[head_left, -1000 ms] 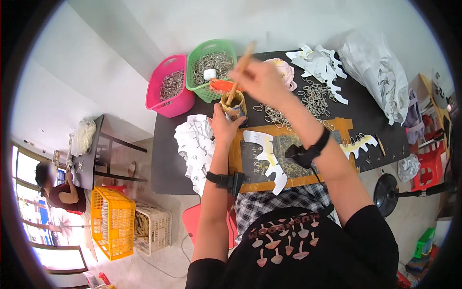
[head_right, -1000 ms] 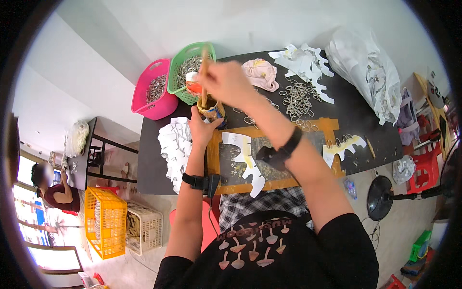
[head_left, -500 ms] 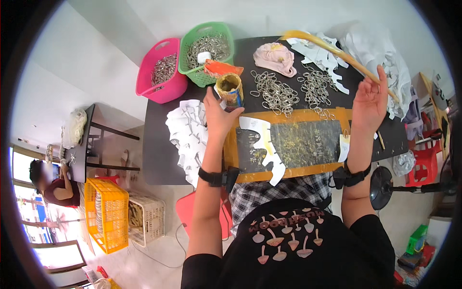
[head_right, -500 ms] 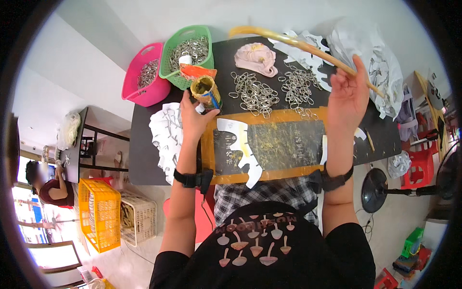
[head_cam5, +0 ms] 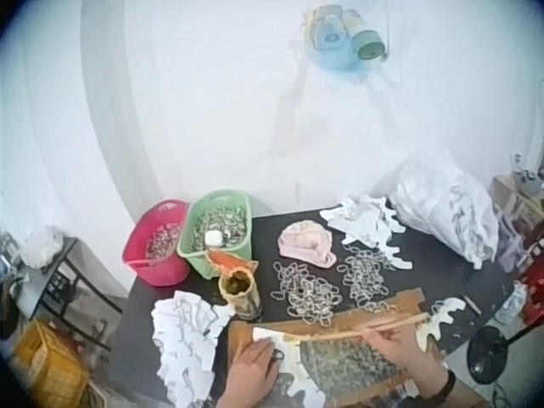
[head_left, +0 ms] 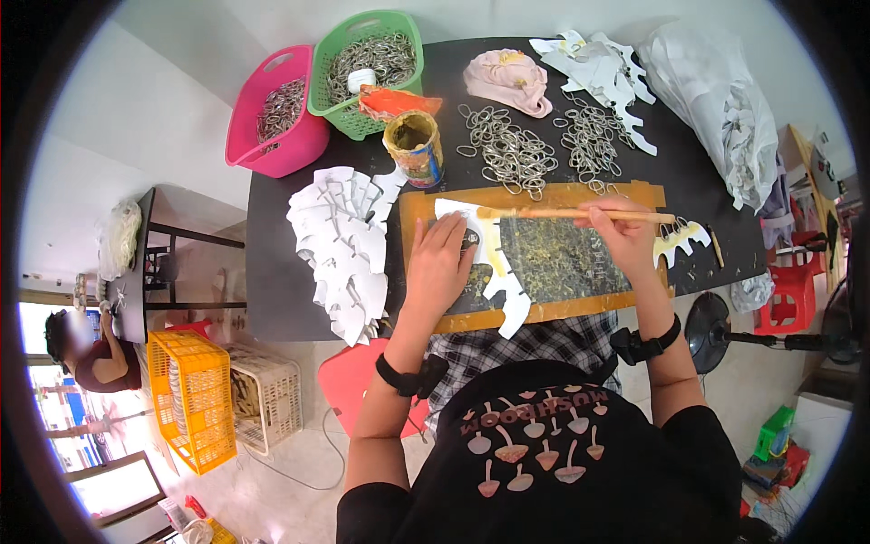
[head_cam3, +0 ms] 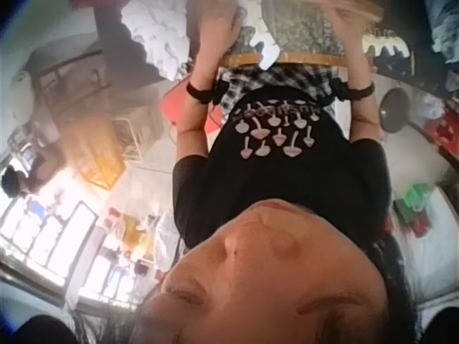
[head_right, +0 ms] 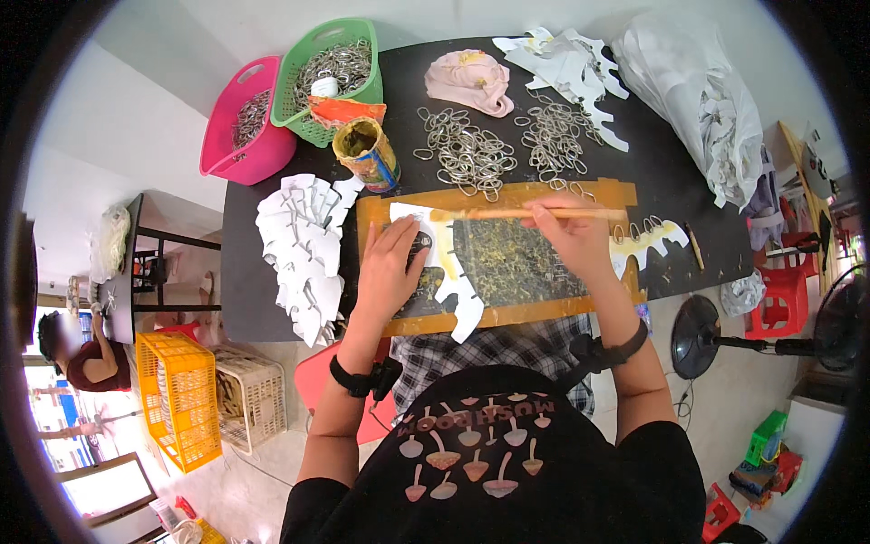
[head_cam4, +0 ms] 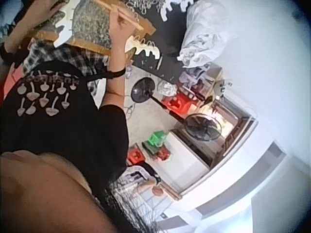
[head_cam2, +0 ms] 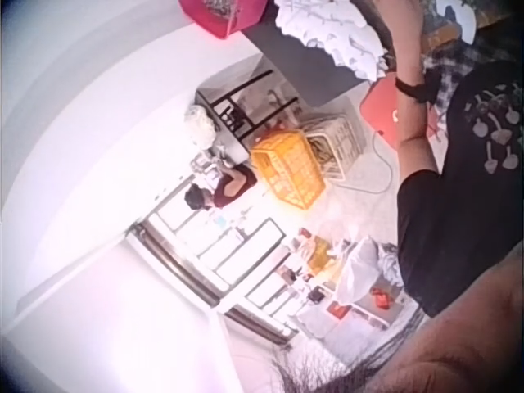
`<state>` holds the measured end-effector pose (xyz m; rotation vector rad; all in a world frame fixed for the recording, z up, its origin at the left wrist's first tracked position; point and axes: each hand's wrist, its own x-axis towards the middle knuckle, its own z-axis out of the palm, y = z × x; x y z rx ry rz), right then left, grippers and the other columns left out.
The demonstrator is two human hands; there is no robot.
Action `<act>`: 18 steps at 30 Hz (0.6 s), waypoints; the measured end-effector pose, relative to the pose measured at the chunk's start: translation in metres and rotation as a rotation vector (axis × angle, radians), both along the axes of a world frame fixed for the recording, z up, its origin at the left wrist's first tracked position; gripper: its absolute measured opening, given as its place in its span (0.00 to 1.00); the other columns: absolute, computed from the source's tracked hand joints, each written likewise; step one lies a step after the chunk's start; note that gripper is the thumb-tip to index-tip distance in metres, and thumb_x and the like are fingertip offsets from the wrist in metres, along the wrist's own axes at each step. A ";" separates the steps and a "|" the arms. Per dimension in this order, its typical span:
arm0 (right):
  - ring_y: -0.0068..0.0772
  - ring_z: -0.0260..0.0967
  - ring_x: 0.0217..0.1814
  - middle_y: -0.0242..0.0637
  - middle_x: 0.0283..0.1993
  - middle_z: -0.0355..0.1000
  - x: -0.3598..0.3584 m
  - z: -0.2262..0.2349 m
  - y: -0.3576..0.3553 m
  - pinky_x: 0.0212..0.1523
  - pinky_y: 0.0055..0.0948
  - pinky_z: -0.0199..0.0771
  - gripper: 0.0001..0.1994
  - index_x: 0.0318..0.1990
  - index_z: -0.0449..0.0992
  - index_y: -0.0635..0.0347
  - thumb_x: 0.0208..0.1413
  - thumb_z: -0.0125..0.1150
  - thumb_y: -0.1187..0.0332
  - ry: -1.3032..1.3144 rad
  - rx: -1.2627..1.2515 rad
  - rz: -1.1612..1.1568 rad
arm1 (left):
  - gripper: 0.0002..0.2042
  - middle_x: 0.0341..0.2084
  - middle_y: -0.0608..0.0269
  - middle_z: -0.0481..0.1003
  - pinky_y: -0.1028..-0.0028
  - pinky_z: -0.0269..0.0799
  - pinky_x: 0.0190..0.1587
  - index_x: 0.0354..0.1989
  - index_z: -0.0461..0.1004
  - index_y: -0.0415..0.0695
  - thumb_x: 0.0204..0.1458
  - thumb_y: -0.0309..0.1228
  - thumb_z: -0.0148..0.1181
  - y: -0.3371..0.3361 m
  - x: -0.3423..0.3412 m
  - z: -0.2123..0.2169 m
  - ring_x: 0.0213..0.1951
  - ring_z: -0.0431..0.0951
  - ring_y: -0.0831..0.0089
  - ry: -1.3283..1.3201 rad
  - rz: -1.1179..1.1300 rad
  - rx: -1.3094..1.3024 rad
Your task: Applying glue to the edges and surfaces of white shoe components using a brush on a workbench.
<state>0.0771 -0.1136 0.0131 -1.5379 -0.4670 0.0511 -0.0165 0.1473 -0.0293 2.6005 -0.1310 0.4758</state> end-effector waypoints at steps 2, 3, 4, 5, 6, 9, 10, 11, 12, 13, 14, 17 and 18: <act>0.30 0.75 0.31 0.40 0.32 0.74 0.008 -0.001 -0.012 0.35 0.24 0.78 0.06 0.38 0.75 0.71 0.56 0.56 0.76 0.004 0.001 0.099 | 0.18 0.51 0.54 0.70 0.51 0.54 0.62 0.49 0.71 0.37 0.49 0.30 0.60 -0.001 -0.001 0.000 0.56 0.68 0.58 0.006 0.003 0.048; 0.29 0.75 0.30 0.40 0.32 0.74 0.012 0.000 -0.017 0.34 0.23 0.78 0.06 0.37 0.75 0.71 0.56 0.56 0.76 0.015 0.061 0.105 | 0.18 0.51 0.54 0.70 0.51 0.54 0.62 0.49 0.71 0.37 0.49 0.30 0.60 -0.001 -0.001 0.000 0.56 0.68 0.58 0.007 0.002 0.047; 0.28 0.75 0.30 0.40 0.32 0.74 0.016 0.000 -0.019 0.33 0.22 0.77 0.06 0.37 0.76 0.70 0.57 0.55 0.76 0.026 0.121 0.110 | 0.19 0.51 0.54 0.70 0.51 0.54 0.62 0.49 0.71 0.36 0.49 0.29 0.59 -0.001 -0.001 -0.001 0.56 0.68 0.58 0.009 0.003 0.040; 0.28 0.75 0.30 0.40 0.32 0.74 0.016 0.005 -0.013 0.33 0.22 0.77 0.06 0.37 0.76 0.70 0.57 0.55 0.76 0.029 0.119 0.107 | 0.19 0.51 0.53 0.70 0.50 0.53 0.62 0.50 0.70 0.36 0.49 0.29 0.59 -0.001 -0.001 -0.001 0.56 0.68 0.58 0.013 0.002 0.033; 0.28 0.74 0.29 0.40 0.31 0.74 0.016 0.012 -0.002 0.31 0.22 0.77 0.06 0.35 0.76 0.70 0.56 0.55 0.75 0.021 0.098 0.065 | 0.19 0.51 0.53 0.70 0.50 0.53 0.62 0.50 0.70 0.36 0.49 0.29 0.59 -0.002 -0.001 -0.001 0.56 0.68 0.58 0.015 -0.001 0.032; 0.27 0.73 0.27 0.41 0.29 0.73 0.033 0.014 -0.011 0.28 0.22 0.76 0.06 0.32 0.75 0.69 0.55 0.55 0.74 0.053 0.030 0.146 | 0.20 0.51 0.52 0.70 0.50 0.54 0.62 0.50 0.69 0.35 0.48 0.29 0.59 -0.002 -0.002 0.000 0.56 0.68 0.58 -0.004 0.004 0.059; 0.26 0.73 0.26 0.40 0.28 0.73 0.041 0.012 -0.019 0.28 0.22 0.76 0.07 0.30 0.75 0.69 0.55 0.55 0.73 0.092 -0.016 0.268 | 0.20 0.51 0.52 0.69 0.49 0.54 0.62 0.50 0.69 0.35 0.48 0.29 0.59 -0.002 -0.002 0.000 0.56 0.68 0.58 -0.003 0.005 0.061; 0.25 0.72 0.26 0.39 0.27 0.73 0.045 0.016 -0.020 0.29 0.22 0.75 0.07 0.30 0.75 0.69 0.54 0.55 0.72 0.096 0.061 0.276 | 0.20 0.51 0.51 0.69 0.49 0.53 0.62 0.50 0.69 0.35 0.48 0.29 0.59 -0.002 -0.003 0.000 0.56 0.68 0.58 0.000 0.007 0.064; 0.25 0.72 0.26 0.39 0.27 0.73 0.046 0.017 -0.017 0.29 0.22 0.75 0.07 0.30 0.75 0.69 0.54 0.55 0.72 0.098 0.060 0.278 | 0.20 0.51 0.51 0.69 0.49 0.53 0.62 0.50 0.69 0.35 0.48 0.29 0.59 -0.002 -0.003 0.000 0.56 0.68 0.58 0.002 0.009 0.064; 0.25 0.72 0.26 0.38 0.28 0.73 0.047 0.017 -0.013 0.29 0.21 0.75 0.07 0.30 0.75 0.69 0.54 0.55 0.72 0.115 0.067 0.189 | 0.20 0.51 0.51 0.69 0.49 0.53 0.62 0.50 0.69 0.35 0.48 0.28 0.59 -0.003 -0.002 -0.001 0.56 0.68 0.58 -0.001 0.005 0.063; 0.24 0.72 0.26 0.38 0.28 0.73 0.046 0.020 -0.005 0.29 0.21 0.75 0.08 0.30 0.76 0.68 0.54 0.54 0.72 0.130 0.073 0.097 | 0.20 0.51 0.51 0.69 0.49 0.53 0.62 0.50 0.68 0.35 0.48 0.28 0.59 -0.003 -0.002 -0.001 0.56 0.68 0.58 -0.004 -0.002 0.061; 0.24 0.72 0.26 0.36 0.28 0.73 0.053 0.013 -0.001 0.29 0.22 0.75 0.09 0.30 0.75 0.68 0.55 0.54 0.70 0.131 -0.018 0.145 | 0.20 0.52 0.52 0.69 0.49 0.52 0.62 0.50 0.68 0.35 0.47 0.28 0.59 -0.003 -0.003 -0.001 0.57 0.67 0.59 -0.006 0.006 0.074; 0.24 0.72 0.26 0.36 0.28 0.73 0.057 0.011 -0.006 0.29 0.22 0.75 0.09 0.30 0.76 0.68 0.56 0.54 0.69 0.188 -0.073 0.228 | 0.20 0.52 0.52 0.69 0.49 0.52 0.62 0.50 0.68 0.35 0.47 0.28 0.59 -0.003 -0.003 0.000 0.57 0.67 0.59 -0.005 0.009 0.071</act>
